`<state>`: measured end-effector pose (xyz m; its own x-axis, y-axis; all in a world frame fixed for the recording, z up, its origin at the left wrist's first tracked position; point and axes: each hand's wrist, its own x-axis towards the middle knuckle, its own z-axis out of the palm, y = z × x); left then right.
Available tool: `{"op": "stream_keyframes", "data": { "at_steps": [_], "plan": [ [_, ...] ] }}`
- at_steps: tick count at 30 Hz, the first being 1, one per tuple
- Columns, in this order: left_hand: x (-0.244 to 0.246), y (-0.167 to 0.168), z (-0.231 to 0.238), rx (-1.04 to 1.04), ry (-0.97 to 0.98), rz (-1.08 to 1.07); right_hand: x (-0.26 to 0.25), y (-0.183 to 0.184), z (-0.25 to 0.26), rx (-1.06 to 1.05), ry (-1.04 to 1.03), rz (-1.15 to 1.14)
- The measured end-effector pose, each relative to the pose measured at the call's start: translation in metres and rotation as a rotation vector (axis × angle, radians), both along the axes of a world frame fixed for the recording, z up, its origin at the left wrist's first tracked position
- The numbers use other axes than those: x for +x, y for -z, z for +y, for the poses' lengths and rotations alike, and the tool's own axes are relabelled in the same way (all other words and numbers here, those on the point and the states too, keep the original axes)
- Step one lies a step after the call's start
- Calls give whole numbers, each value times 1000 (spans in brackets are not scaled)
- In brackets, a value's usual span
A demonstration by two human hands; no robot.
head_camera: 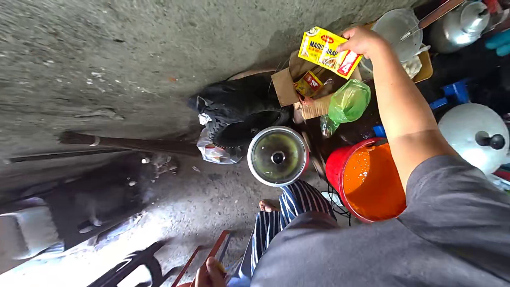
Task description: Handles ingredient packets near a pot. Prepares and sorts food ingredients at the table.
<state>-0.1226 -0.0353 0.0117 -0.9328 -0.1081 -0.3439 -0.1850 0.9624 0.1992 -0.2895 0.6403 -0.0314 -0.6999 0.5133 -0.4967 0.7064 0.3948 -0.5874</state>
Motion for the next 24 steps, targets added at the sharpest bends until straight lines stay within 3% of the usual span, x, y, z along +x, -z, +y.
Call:
{"op": "stream_keyframes", "data": {
  "at_steps": [4, 10, 14, 18, 21, 24],
  "plan": [
    [-18, -7, 30, 177, 98, 79, 7, -18, -8, 18, -130, 29],
    [-75, -19, 124, 551, 241, -5, 15, -69, -95, -305, -513, 171],
    [-123, -45, 181, 596, 395, -35, 20, -101, -146, -343, -888, 215],
    [-154, -60, 208, 632, 695, 34, 29, -118, -175, -286, -1133, 301],
    [-158, -50, 213, 728, 768, -7, 29, -119, -181, -399, -1141, 290],
    [-153, -36, 202, 756, 700, -76, 7, -93, -152, -451, -893, 173]
  ]
}}
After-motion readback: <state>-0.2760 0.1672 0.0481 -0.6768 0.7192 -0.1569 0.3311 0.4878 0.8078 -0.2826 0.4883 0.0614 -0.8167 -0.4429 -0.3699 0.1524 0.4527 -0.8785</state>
